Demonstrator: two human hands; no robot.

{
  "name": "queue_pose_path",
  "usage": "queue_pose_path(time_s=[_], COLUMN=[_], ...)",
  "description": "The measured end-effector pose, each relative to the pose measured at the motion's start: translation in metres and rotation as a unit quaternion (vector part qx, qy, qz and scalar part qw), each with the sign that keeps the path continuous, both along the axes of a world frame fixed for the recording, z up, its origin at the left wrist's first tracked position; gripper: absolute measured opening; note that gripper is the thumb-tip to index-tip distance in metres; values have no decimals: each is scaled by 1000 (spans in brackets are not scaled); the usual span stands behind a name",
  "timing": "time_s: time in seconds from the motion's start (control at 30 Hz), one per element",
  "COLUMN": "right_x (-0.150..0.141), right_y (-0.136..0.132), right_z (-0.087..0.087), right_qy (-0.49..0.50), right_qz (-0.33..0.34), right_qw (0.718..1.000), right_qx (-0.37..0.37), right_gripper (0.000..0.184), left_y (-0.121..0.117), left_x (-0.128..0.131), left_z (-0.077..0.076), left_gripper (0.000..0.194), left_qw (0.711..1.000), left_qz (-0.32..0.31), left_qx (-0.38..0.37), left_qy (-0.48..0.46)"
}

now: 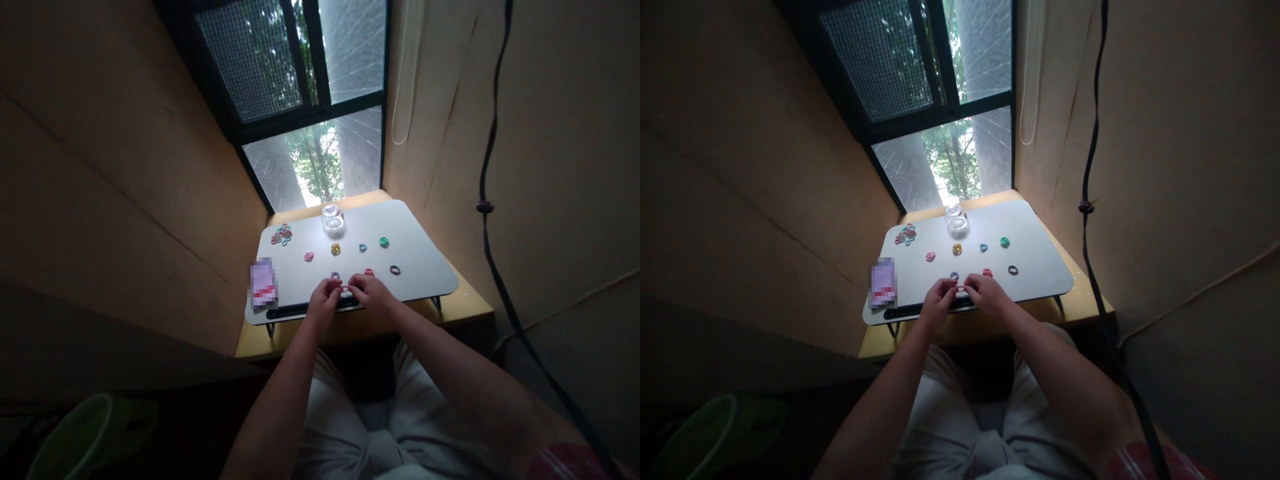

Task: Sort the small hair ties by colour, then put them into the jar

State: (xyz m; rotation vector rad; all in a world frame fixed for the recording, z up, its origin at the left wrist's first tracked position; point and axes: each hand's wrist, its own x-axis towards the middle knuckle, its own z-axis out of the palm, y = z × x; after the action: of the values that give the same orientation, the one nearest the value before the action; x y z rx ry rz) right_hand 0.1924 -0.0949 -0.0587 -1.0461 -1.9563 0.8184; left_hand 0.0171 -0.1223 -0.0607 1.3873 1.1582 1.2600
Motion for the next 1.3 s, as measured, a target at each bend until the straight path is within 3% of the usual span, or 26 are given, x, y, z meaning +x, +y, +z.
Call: queue_pose_path(time_s=[0.17, 0.4, 0.57, 0.73, 0.93, 1.3], right_x=[0, 2, 2, 2, 2, 4], right_y=[0, 1, 1, 0, 0, 1], right_z=[1, -5, -5, -5, -3, -6], right_qy=[14, 18, 14, 10, 13, 34], right_qz=[-3, -5, -5, -8, -10, -7], right_qw=[1000, 1000, 1000, 1000, 1000, 999], right_qx=[-3, 1, 1, 9, 8, -6], right_gripper=[12, 11, 13, 13, 16, 14], left_y=[2, -7, -9, -6, -4, -4], left_x=[2, 4, 7, 4, 2, 5], left_z=[-7, 0, 4, 3, 1, 3], left_gripper=[21, 24, 21, 25, 27, 29], left_qw=[997, 989, 974, 976, 991, 986], left_qz=[50, 12, 30, 40, 11, 35], left_qx=[14, 42, 65, 45, 13, 19], left_qy=[55, 142, 214, 210, 135, 164])
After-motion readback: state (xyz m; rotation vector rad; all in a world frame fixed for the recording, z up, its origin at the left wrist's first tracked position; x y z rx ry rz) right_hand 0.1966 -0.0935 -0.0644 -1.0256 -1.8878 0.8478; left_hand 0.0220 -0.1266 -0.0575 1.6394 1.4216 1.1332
